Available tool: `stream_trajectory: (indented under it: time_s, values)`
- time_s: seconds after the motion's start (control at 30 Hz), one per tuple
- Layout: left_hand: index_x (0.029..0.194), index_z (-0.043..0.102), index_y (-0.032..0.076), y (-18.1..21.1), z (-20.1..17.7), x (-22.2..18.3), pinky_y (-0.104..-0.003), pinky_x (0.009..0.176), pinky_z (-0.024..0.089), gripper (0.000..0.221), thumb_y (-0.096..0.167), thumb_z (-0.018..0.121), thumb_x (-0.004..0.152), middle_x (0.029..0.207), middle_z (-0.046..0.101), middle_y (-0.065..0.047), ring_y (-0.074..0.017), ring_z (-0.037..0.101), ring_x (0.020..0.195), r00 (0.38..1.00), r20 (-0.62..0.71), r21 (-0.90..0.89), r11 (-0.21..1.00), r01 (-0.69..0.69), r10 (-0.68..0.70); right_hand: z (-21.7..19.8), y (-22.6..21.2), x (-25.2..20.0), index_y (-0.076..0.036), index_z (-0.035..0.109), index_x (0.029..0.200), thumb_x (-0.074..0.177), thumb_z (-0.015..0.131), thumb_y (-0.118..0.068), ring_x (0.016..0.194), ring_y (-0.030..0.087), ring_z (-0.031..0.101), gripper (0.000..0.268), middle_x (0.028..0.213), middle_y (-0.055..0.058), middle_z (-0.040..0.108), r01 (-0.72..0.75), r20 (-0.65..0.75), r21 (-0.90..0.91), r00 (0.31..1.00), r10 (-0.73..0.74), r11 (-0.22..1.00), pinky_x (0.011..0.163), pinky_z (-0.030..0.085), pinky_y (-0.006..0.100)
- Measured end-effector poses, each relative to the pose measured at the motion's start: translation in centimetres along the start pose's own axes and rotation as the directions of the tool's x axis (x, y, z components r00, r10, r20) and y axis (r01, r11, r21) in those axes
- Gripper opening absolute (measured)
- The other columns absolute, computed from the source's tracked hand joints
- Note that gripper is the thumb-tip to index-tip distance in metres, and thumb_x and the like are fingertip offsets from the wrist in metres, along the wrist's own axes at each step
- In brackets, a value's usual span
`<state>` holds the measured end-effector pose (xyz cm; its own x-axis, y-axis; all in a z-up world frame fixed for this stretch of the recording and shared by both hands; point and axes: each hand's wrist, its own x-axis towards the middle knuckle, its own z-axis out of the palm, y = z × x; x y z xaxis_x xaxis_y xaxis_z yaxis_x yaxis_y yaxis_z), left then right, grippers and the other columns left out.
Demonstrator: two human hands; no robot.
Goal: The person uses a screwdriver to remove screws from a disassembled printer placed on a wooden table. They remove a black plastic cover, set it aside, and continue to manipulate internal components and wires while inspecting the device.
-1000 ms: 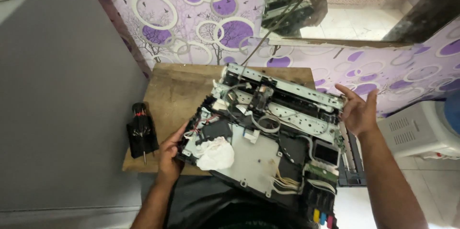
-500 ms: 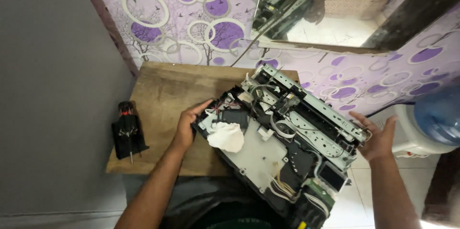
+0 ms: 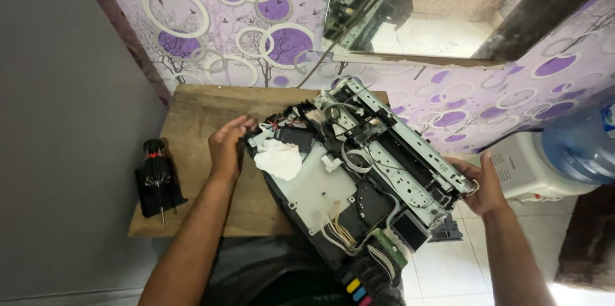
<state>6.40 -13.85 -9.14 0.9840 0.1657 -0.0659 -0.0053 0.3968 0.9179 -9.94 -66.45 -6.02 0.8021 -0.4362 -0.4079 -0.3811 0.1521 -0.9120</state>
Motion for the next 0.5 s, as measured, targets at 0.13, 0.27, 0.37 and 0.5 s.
stream_trajectory:
  time_s: [0.13, 0.27, 0.37, 0.5]
  values:
    - [0.117, 0.075, -0.004, 1.3, 1.1, -0.1, -0.03, 0.086, 0.059, 0.042, 0.01, 0.064, 0.08, 0.104, 0.078, -0.014, -0.0209, 0.073, 0.094, 0.99, -0.106, -0.01, 0.996, 0.088, -0.089, 0.6, -1.0, -1.5, -0.009, 0.065, 0.131, 0.097, 0.016, -0.083, 0.132, 0.044, 0.046, 0.095, 0.147, 0.027, 0.055, -0.041, 0.048, -0.033, 0.998, 0.042, 0.999, 0.103, 0.039, 0.059]
    - [0.103, 0.079, -0.001, 1.7, 2.1, 1.0, -0.028, 0.085, 0.057, 0.03, 0.01, 0.065, 0.079, 0.098, 0.079, -0.01, -0.0193, 0.073, 0.092, 0.977, -0.189, -0.048, 0.995, 0.092, -0.1, -3.3, 2.5, 0.6, 0.001, 0.063, 0.139, 0.102, 0.015, -0.088, 0.068, 0.024, 0.061, 0.107, 0.102, 0.023, 0.067, 0.094, 0.273, 0.027, 0.957, -0.098, 0.995, 0.055, 0.053, 0.035]
    - [0.128, 0.073, 0.008, 3.4, 2.3, -0.1, -0.026, 0.099, 0.053, 0.05, 0.031, 0.066, 0.084, 0.127, 0.074, -0.007, -0.0148, 0.068, 0.116, 0.977, -0.203, 0.253, 0.96, 0.121, -0.07, -3.4, 2.2, -1.1, -0.005, 0.057, 0.144, 0.09, 0.022, -0.093, 0.078, 0.031, 0.073, 0.109, 0.145, 0.03, 0.053, 0.112, 0.277, -0.012, 0.955, -0.104, 0.994, 0.062, 0.061, 0.027]
    - [0.157, 0.039, 0.012, 5.8, 1.0, -8.6, -0.042, 0.119, 0.034, 0.071, 0.046, 0.048, 0.095, 0.162, 0.043, -0.01, -0.0245, 0.04, 0.15, 0.986, -0.161, 0.318, 0.944, 0.088, -0.038, 0.3, -0.2, -5.0, -0.015, 0.063, 0.139, 0.096, 0.007, -0.087, 0.084, 0.021, 0.064, 0.101, 0.162, 0.027, 0.038, 0.099, 0.189, -0.035, 0.978, -0.091, 0.994, 0.05, 0.051, 0.02]
